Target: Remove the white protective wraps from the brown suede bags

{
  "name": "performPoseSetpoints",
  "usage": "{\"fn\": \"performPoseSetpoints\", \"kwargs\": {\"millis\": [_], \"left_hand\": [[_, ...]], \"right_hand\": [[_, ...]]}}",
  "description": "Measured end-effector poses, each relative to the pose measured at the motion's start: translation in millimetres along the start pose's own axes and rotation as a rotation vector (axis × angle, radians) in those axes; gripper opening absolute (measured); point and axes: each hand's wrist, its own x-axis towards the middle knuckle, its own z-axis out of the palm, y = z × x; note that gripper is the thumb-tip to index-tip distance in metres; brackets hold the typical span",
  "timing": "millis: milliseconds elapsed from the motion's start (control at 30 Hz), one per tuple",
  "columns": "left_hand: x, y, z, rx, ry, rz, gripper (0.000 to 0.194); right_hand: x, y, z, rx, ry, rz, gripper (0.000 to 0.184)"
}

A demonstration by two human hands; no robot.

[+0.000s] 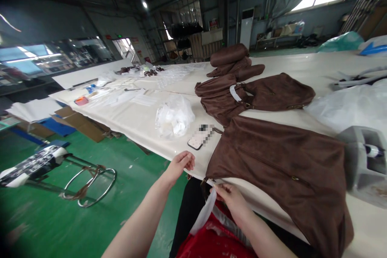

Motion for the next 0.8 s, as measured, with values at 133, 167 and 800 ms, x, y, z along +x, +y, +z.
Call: {"fn": "performPoseSetpoints", "kwargs": {"millis": [133,167,800], "left_hand": [[50,1,14.2,0.176,-0.005,0.064,0.034],[60,1,20.2,0.220,-0.005,0.071,0.032],[73,-6,56.0,1.016,0.182,0.209,0.026]], "right_hand": [[-23,-28,-17,-0.556,0.088,-0.174,0.047],[-30,-37,-23,-0.694,0.154,-0.302,0.041],[-14,-127,-114,-0.580,0.852,-0.769,0.039]]}}
